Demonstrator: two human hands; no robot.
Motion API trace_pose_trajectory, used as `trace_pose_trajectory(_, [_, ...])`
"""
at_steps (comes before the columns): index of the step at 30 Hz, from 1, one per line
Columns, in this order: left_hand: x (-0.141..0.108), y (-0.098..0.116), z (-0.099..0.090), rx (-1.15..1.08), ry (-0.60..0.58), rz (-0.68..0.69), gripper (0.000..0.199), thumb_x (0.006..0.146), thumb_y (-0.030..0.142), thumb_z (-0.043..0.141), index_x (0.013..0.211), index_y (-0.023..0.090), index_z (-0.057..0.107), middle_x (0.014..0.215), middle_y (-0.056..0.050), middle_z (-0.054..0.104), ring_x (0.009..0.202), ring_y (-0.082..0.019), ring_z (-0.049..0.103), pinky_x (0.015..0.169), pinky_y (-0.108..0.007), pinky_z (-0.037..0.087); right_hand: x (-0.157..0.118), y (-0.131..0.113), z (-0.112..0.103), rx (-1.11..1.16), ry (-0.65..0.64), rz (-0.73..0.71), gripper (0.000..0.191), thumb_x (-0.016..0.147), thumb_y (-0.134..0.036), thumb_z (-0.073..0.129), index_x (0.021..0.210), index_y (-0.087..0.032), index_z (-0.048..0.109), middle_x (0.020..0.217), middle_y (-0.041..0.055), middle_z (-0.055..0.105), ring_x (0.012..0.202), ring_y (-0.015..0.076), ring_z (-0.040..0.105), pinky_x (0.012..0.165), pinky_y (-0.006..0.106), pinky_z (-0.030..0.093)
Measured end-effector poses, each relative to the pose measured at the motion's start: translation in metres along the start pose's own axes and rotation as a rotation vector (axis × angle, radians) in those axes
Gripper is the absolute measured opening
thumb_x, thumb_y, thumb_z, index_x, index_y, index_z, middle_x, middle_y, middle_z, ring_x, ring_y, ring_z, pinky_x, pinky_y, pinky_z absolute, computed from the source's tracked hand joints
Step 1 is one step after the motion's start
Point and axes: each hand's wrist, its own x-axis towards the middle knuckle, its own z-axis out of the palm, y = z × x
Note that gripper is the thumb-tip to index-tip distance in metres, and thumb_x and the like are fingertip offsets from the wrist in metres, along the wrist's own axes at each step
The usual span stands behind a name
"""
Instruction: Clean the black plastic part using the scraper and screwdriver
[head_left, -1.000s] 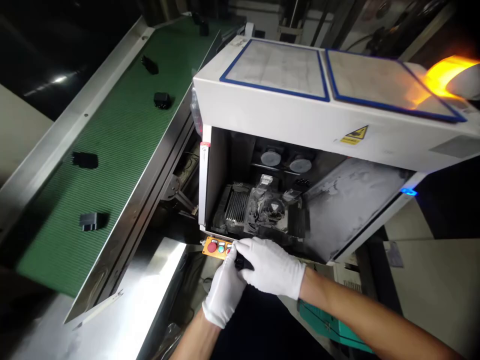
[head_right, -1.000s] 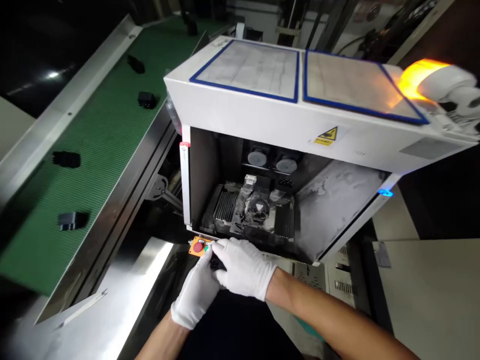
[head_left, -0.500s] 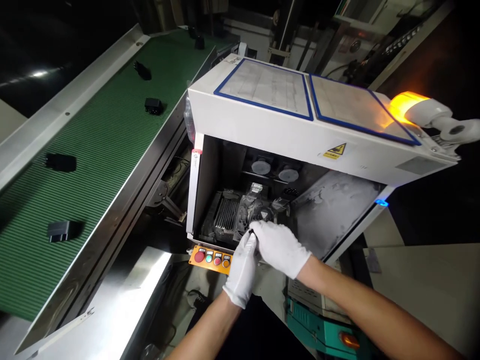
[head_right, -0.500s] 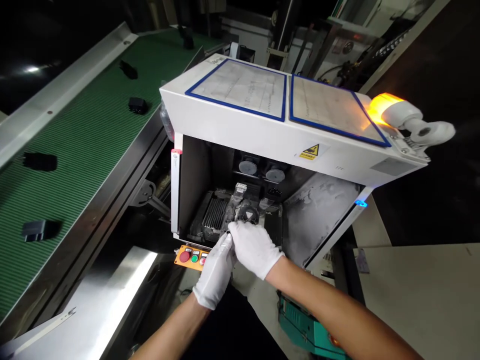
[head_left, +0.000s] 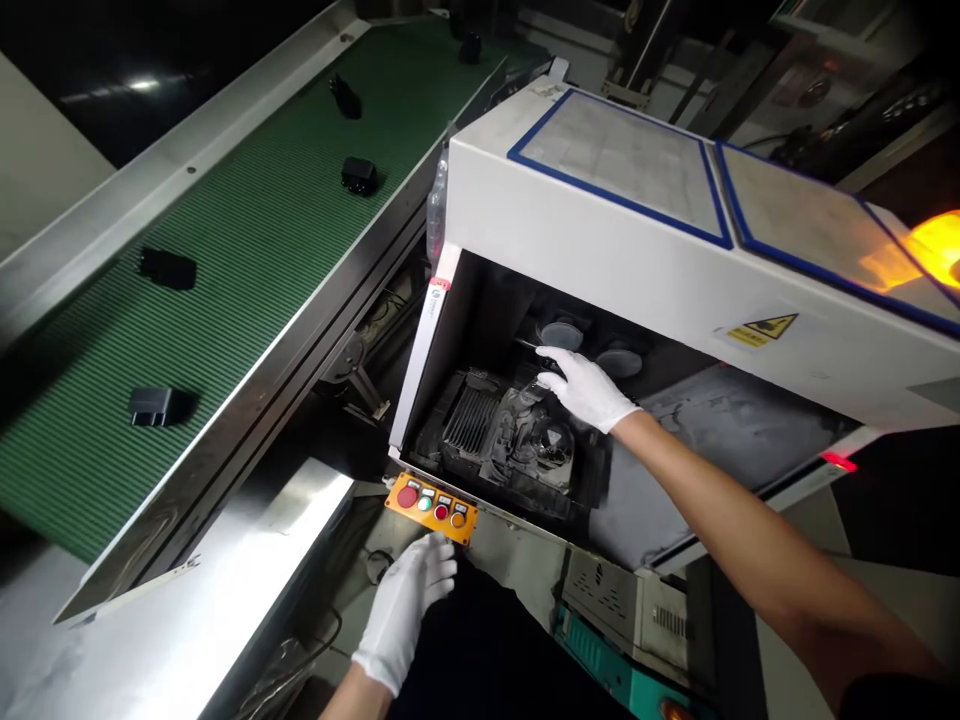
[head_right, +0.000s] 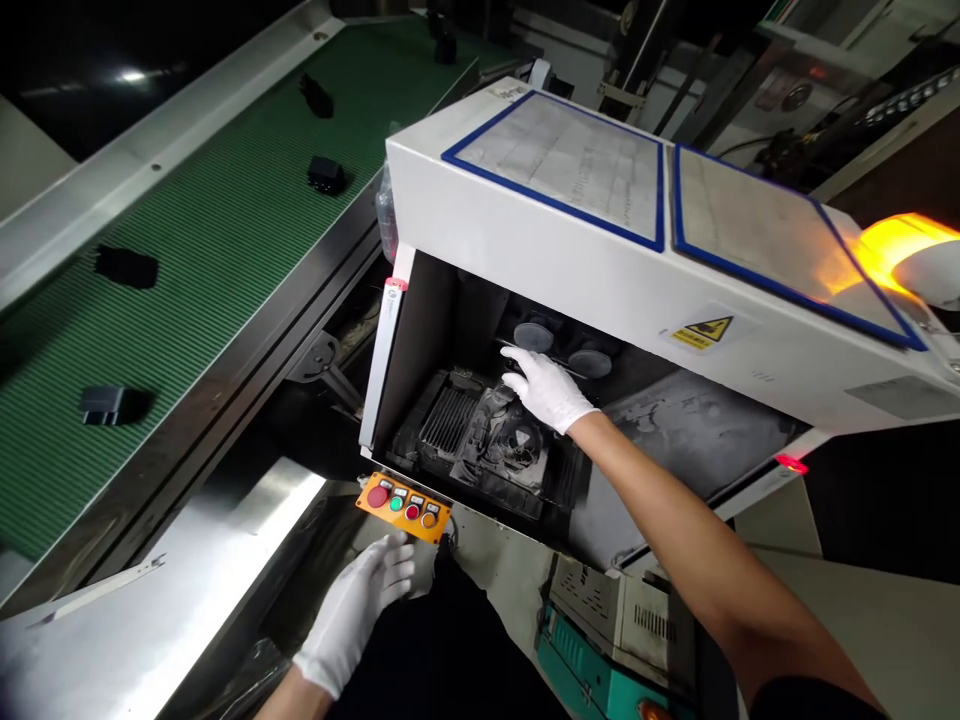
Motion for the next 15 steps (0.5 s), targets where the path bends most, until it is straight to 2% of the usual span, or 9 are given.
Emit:
trace_pose_trajectory(3, [-0.001,-0.004,-0.03,-0.037,0.116,-0.074,0.028,0.1,0.023,0.051,0.118,0.005,0.064,0.104,-0.018,0.074,0.073,-0.017,0.071,0.067,-0.029,0.06,-0.001,0.003,0.002,-0.014,-0.047,-0.02,0.046,0.099,-0.033,0.053,0.143,-0.023,0.048,0.143,0.0104,0.06,0.13,0.0267,0.058,0.109,0.042,0.047])
trace_pose_trajectory(6, [-0.001,-0.008,-0.047,-0.092,0.172,-0.115,0.029,0.1,0.023,0.052,0.121,0.006,0.063,0.107,-0.017,0.074,0.075,-0.017,0.072,0.068,-0.029,0.06,0.001,0.005,-0.002,-0.073,-0.095,-0.014,0.047,0.099,-0.038,0.051,0.143,-0.022,0.047,0.138,0.0142,0.064,0.121,0.0326,0.064,0.101,0.047,0.051])
trace_pose_trajectory(10, [0.002,-0.01,-0.054,-0.13,0.192,-0.136,0.029,0.101,0.023,0.049,0.12,0.006,0.063,0.103,-0.015,0.074,0.072,-0.017,0.072,0.065,-0.028,0.06,0.004,0.008,-0.01,-0.16,-0.166,-0.006,0.051,0.098,-0.047,0.051,0.143,-0.021,0.047,0.124,0.0186,0.07,0.102,0.0382,0.071,0.085,0.048,0.053])
trace_pose_trajectory(13, [0.004,-0.01,-0.053,-0.144,0.186,-0.139,0.028,0.101,0.024,0.052,0.118,0.006,0.064,0.104,-0.015,0.074,0.075,-0.017,0.072,0.066,-0.027,0.06,0.006,0.01,-0.012,-0.19,-0.205,-0.004,0.051,0.099,-0.048,0.049,0.142,-0.02,0.047,0.111,0.0166,0.075,0.093,0.0351,0.073,0.08,0.043,0.053])
trace_pose_trajectory(15, [0.006,-0.01,-0.054,-0.159,0.184,-0.148,0.028,0.1,0.025,0.054,0.118,0.006,0.065,0.106,-0.016,0.074,0.076,-0.018,0.073,0.066,-0.028,0.061,0.006,0.009,-0.012,-0.202,-0.202,0.004,0.05,0.1,-0.046,0.047,0.142,-0.02,0.045,0.11,0.0154,0.075,0.096,0.0329,0.072,0.083,0.041,0.053])
